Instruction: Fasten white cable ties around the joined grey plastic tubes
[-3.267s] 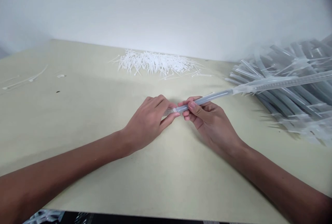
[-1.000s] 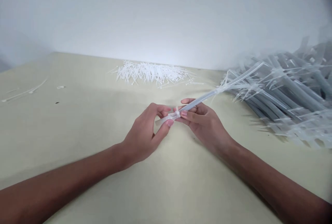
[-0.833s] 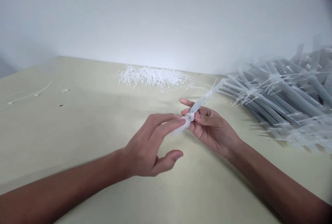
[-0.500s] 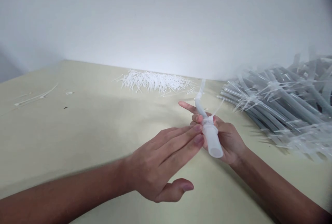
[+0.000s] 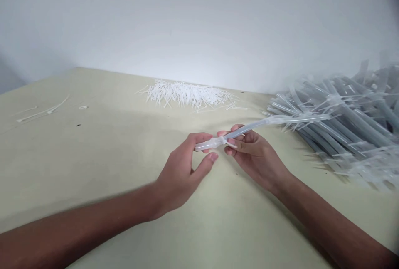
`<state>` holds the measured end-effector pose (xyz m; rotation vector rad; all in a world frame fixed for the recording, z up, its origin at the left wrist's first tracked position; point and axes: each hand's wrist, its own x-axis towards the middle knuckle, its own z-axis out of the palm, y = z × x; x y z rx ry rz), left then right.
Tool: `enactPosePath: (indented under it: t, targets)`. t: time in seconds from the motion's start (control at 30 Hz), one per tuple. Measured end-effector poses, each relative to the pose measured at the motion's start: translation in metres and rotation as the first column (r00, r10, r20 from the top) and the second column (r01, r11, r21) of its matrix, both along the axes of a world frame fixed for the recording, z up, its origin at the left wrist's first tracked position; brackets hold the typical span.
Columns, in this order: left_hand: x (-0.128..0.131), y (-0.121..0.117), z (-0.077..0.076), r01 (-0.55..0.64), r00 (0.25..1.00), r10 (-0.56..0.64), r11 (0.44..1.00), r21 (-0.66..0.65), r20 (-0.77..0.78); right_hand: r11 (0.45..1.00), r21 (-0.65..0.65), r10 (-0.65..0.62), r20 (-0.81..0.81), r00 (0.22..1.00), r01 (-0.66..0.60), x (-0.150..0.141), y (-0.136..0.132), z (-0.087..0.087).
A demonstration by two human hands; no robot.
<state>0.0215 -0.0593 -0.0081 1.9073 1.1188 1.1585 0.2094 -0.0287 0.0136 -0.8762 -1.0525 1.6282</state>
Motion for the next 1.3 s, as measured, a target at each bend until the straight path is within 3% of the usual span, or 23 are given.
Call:
enactPosePath:
  t: [0.1,0.37,0.87,1.13,1.3]
  targets:
    - [0.004,0.009,-0.006,-0.045,0.996,0.041,0.997,-0.057,-0.076,0.999,0.046,0.009,0.072,0.997,-0.012,-0.004,-0.001,-0.005]
    - [0.001,0.015,-0.006,-0.054,0.978,0.053,0.999,0.002,-0.203,0.99,0.124,-0.089,0.183,0.979,0.067,-0.008,-0.005,-0.008]
    - [0.0,0.015,-0.004,-0.048,0.983,0.07,0.99,0.131,-0.169,0.985,0.168,-0.065,0.132,0.989,0.043,-0.012,-0.014,-0.007]
    - [-0.002,0.017,0.0,-0.037,0.987,0.053,0.993,0.108,-0.152,0.978,0.197,-0.095,0.145,0.985,0.065,-0.013,-0.015,-0.006]
    - [-0.003,0.019,0.001,-0.003,0.992,0.003,1.0,0.0,-0.127,0.98,0.196,-0.066,0.118,0.991,0.042,-0.012,-0.014,-0.01]
